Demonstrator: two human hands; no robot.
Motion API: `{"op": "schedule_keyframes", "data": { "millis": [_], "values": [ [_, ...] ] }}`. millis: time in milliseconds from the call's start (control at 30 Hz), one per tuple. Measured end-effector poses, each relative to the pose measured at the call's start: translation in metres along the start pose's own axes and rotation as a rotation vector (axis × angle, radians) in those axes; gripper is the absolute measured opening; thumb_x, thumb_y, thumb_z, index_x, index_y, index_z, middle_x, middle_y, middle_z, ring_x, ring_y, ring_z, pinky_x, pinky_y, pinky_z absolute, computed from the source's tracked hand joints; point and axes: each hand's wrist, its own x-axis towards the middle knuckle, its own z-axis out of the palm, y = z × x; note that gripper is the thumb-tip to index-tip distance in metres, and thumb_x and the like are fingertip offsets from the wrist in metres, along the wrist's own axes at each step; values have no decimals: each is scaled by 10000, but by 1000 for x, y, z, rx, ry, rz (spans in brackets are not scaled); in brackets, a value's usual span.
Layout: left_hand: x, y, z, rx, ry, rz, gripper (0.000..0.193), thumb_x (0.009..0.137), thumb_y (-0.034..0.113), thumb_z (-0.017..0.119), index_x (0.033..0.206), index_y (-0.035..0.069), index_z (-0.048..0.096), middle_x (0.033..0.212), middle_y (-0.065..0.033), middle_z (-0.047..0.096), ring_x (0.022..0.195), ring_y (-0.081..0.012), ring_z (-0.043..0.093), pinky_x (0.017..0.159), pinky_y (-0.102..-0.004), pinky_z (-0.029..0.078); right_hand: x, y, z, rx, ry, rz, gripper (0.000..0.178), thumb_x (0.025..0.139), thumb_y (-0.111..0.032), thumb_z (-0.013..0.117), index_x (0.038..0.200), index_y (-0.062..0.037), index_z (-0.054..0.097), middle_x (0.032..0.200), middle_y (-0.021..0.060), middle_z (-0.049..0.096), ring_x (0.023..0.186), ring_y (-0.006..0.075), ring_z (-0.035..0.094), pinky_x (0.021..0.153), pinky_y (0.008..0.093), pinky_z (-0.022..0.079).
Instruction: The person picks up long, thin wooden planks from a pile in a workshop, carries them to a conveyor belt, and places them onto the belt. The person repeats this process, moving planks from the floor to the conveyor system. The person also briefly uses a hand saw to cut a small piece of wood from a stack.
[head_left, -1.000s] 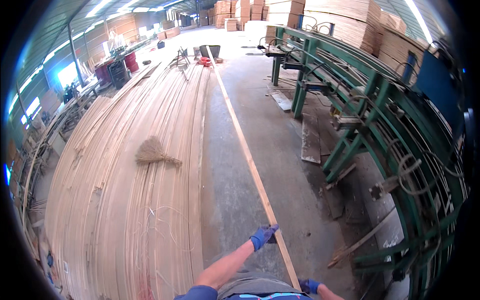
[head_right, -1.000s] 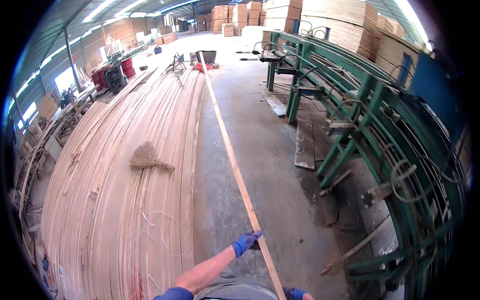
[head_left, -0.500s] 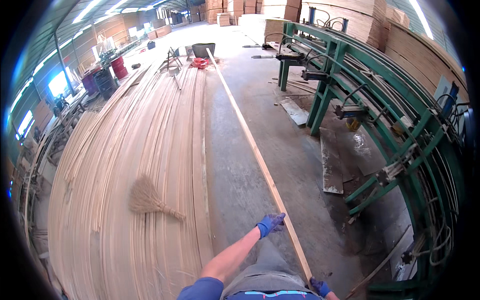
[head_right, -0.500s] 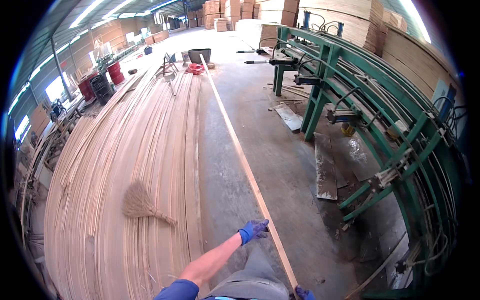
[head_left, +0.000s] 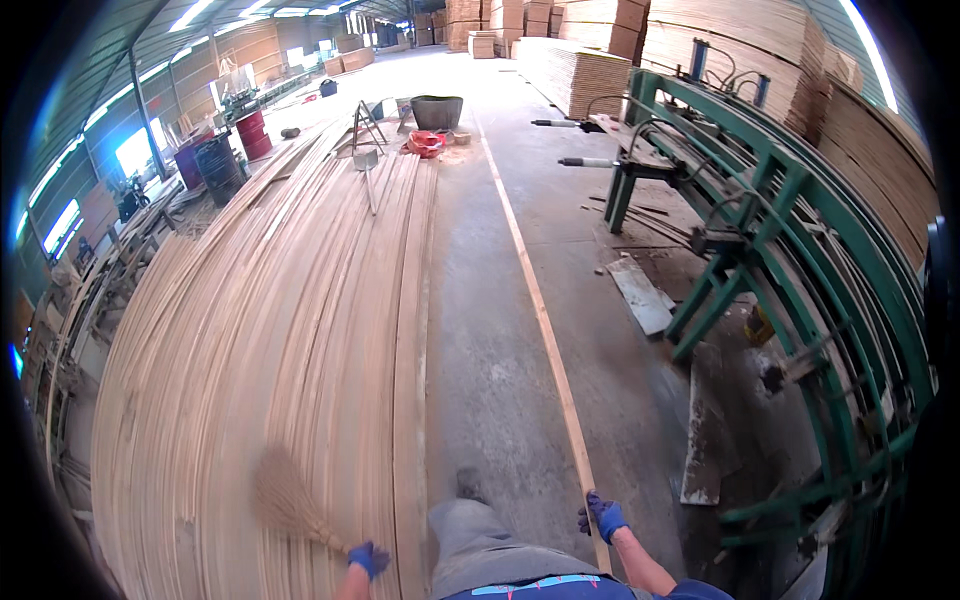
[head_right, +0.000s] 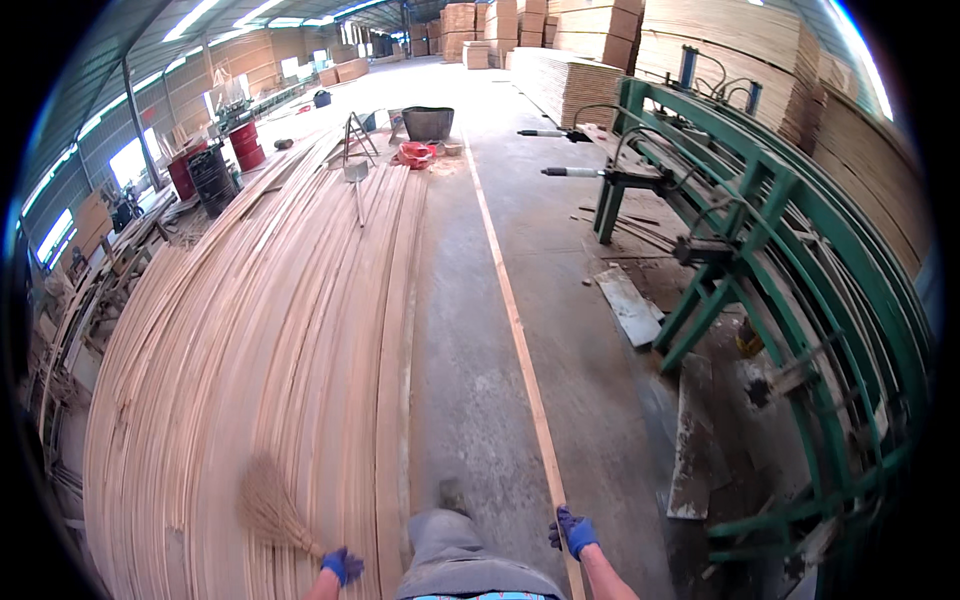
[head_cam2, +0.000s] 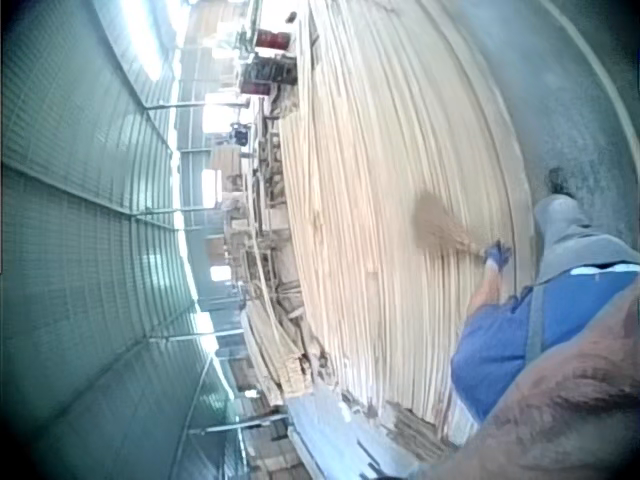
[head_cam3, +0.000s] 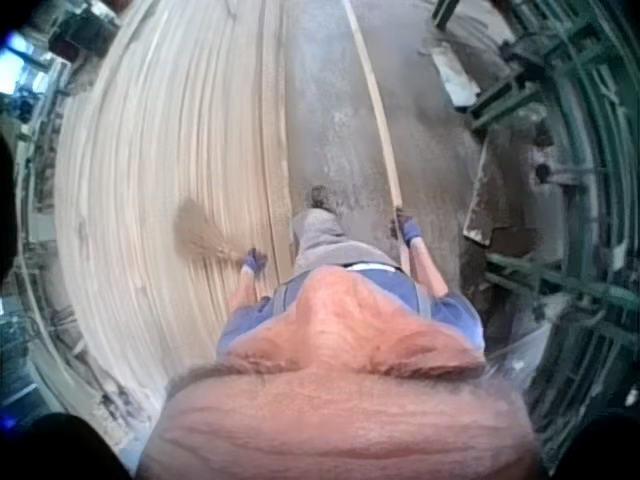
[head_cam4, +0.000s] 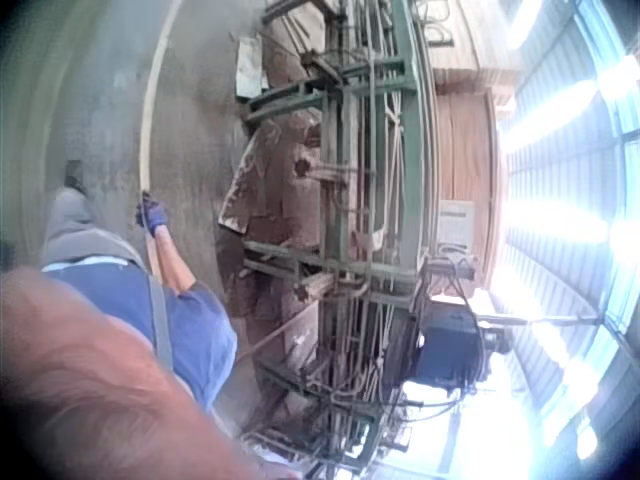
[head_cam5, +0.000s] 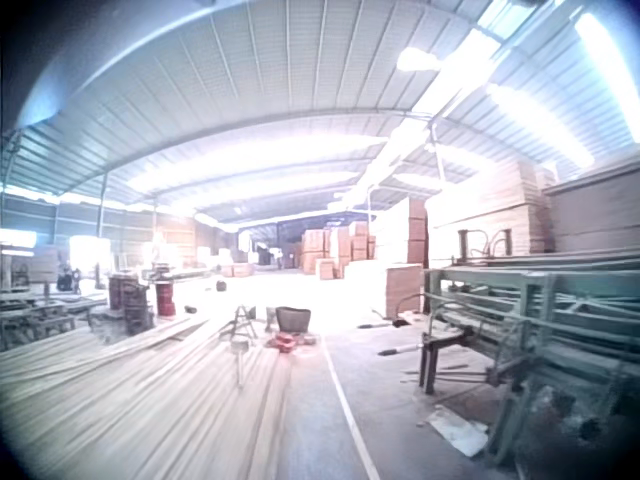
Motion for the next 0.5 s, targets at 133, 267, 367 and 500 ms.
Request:
{"op": "schedule_keyframes", "data": {
  "millis": [133, 267, 367, 500],
  "values": [
    [44, 83, 5, -176, -110, -108, 415, 925, 503, 455, 1023, 149, 647, 972, -94, 687, 864, -287, 645, 690, -439, 513, 118, -118, 63, -132, -70, -118, 391, 940, -381, 585, 912, 4, 648, 678, 145, 655, 533, 240, 641, 488, 358, 517],
    [102, 278, 155, 35, -19, -106, 399, 972, 401, 417, 1219, 112, 539, 1223, -132, 591, 1098, -285, 577, 905, -467, 441, 208, -222, 120, -107, -26, -106, 446, 932, -440, 575, 966, 1, 627, 712, 160, 661, 566, 257, 653, 521, 369, 535],
    [91, 459, 312, 347, -185, 311, 412, 977, 355, 470, 1216, 30, 552, 1108, -202, 666, 972, -299, 670, 820, -418, 526, 285, -306, 169, -56, -49, -71, 449, 941, -439, 560, 952, 5, 629, 700, 158, 657, 552, 255, 647, 521, 373, 540],
    [108, 670, 483, 530, -324, 576, 380, 948, 385, 555, 1140, 62, 614, 1058, -150, 692, 880, -265, 692, 731, -355, 543, 404, -415, 214, -112, -37, -54, 426, 958, -410, 535, 923, 5, 630, 698, 164, 655, 548, 251, 642, 516, 376, 538]
  ]
}}
